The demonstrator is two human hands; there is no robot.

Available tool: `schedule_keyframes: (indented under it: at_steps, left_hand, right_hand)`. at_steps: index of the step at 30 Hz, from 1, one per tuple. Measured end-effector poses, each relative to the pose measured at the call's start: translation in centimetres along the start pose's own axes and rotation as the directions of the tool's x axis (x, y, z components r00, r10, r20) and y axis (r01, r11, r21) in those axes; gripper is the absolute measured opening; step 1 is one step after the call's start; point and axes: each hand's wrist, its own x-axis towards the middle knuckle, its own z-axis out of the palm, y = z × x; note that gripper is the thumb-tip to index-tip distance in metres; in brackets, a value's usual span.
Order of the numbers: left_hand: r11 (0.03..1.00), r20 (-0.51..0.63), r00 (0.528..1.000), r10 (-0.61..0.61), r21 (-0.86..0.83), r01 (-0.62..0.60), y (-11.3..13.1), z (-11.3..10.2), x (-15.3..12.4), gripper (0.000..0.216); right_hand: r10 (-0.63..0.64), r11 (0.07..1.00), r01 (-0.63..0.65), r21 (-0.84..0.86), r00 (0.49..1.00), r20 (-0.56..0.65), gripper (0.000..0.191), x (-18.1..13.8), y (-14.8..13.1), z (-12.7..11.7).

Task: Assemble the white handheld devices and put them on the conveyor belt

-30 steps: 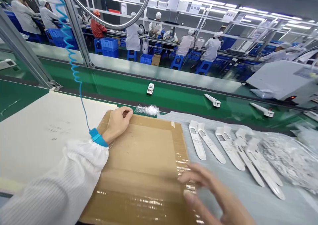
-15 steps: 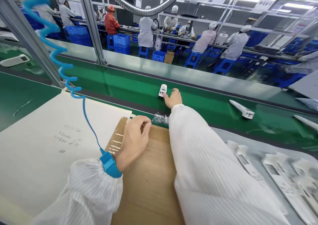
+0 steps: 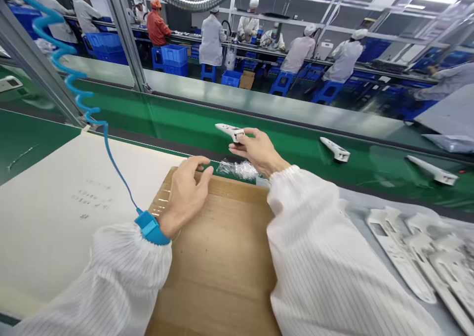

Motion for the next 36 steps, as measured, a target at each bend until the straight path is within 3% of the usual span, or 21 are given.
schedule_keyframes:
  at_steps: [2, 4, 7, 10, 12, 16, 20, 24, 27, 29, 31, 34, 36]
  left_hand:
    - [0.997, -0.044, 0.996, 0.078, -0.007, -0.078, 0.3, -0.3, 0.2, 0.030]
    - [0.987, -0.017, 0.988, 0.155, -0.042, -0.155, 0.8, -0.7, 0.3, 0.042]
    - [0.982, 0.238, 0.959, 0.154, -0.145, -0.122, 1.6, -1.0, -0.1, 0.045]
    - [0.987, 0.565, 0.822, 0.068, -0.156, 0.026, 2.3, -1.0, -0.8, 0.036]
    - [0.988, 0.640, 0.768, 0.024, -0.130, 0.077, 2.5, -1.0, -1.2, 0.033]
    - [0.991, 0.572, 0.821, -0.008, -0.106, 0.083, 2.7, -1.2, -1.4, 0.028]
    - [0.996, 0.530, 0.848, 0.015, -0.079, 0.032, 2.5, -1.2, -1.3, 0.026]
    - [0.998, 0.523, 0.852, 0.015, -0.055, 0.016, 2.2, -1.0, -1.4, 0.026]
    - [0.997, 0.443, 0.893, -0.079, 0.024, 0.076, 1.8, -0.9, -1.0, 0.024]
    - [0.980, 0.324, 0.926, -0.196, 0.083, 0.178, 1.4, -1.2, -0.4, 0.023]
    - [0.956, 0.240, 0.926, -0.291, 0.105, 0.274, 1.2, -1.7, 0.2, 0.025]
    - [0.943, 0.237, 0.913, -0.331, 0.102, 0.315, 1.3, -2.5, 0.6, 0.025]
    - [0.953, 0.245, 0.921, -0.301, 0.107, 0.283, 1.5, -2.7, 0.6, 0.023]
  right_hand:
    - [-0.013, 1.000, 0.011, 0.029, 0.998, 0.061, 0.016, -4.1, -0.6, -1.4]
    - [-0.030, 0.999, 0.032, -0.015, 0.991, 0.131, 0.025, -7.6, -0.5, -2.7]
    - [-0.062, 0.995, 0.076, -0.066, 0.980, 0.190, 0.033, -11.3, 0.9, -3.8]
    - [-0.143, 0.977, 0.154, -0.147, 0.986, 0.080, 0.032, -12.8, 3.0, -3.8]
    - [-0.239, 0.933, 0.226, -0.278, 0.971, -0.011, 0.033, -13.2, 4.1, -3.7]
    - [-0.498, 0.752, 0.408, -0.519, 0.866, -0.040, 0.029, -13.3, 4.6, -3.7]
    - [-0.665, 0.497, 0.556, -0.666, 0.737, 0.120, 0.017, -13.3, 3.7, -3.8]
    - [-0.698, 0.231, 0.429, -0.873, 0.698, 0.158, 0.008, -13.4, 3.5, -2.9]
    - [-0.668, 0.095, 0.396, -0.913, 0.706, 0.236, 0.014, -13.6, 3.9, -1.7]
    - [-0.604, 0.103, 0.463, -0.880, 0.732, 0.314, 0.018, -13.3, 3.9, -0.7]
    - [-0.581, 0.205, 0.482, -0.852, 0.760, 0.291, 0.016, -12.4, 3.7, 0.2]
    - [-0.623, 0.322, 0.441, -0.838, 0.765, 0.164, 0.011, -10.1, 2.8, 1.2]
    - [-0.658, 0.289, 0.452, -0.844, 0.734, 0.169, 0.011, -8.6, 2.2, 1.6]
